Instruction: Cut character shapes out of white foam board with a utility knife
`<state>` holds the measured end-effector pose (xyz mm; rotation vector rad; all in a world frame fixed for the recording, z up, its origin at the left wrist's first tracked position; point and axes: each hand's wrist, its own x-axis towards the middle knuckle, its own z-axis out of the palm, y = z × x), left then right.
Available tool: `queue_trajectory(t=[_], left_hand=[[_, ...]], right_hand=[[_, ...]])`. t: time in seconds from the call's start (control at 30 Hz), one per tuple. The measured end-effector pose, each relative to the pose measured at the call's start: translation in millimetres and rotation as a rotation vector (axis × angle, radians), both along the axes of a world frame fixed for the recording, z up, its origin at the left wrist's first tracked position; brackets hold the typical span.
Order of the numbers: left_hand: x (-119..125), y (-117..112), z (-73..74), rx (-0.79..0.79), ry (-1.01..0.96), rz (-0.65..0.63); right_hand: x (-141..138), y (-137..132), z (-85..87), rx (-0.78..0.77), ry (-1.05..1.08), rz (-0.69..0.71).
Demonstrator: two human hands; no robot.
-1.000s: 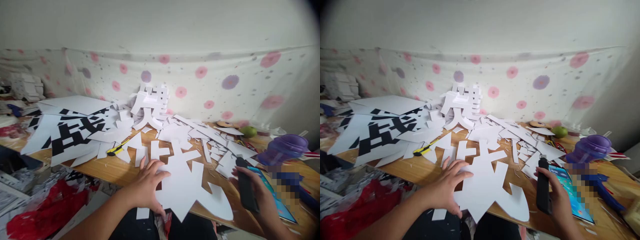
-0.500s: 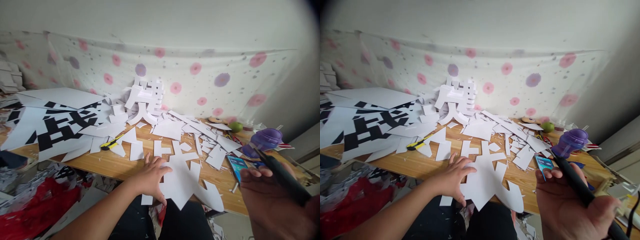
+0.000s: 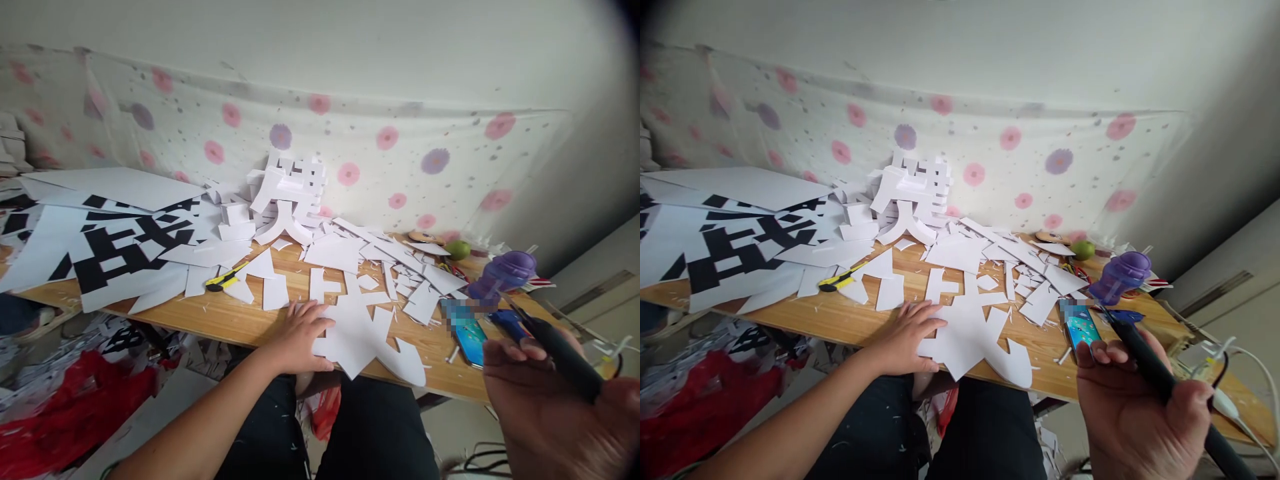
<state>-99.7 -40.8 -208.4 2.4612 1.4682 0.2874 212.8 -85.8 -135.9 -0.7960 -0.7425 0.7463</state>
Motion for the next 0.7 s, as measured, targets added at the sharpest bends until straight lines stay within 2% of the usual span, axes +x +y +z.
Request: queue_trajectory(t=[0.1,0.23,0.4,0.7], left_hand=[[-1,1,-2.4,0.007,-0.005,0.014],[-1,3,-4.5,0.016,-0.009,0.013],[1,4,-3.4,0.041,-0.017,0.035],[-1,7,-1.3,0.013,0.011,0.03]], right_hand=[[-3,-3,4.1,0.078,0.148,0.071],[-2,0,-1.6,0.118,0.243,0.2],[-9,4,-10.1,0.019,0.323,0.18],[-3,11,-26.3,-0.008,0.234,0.163]])
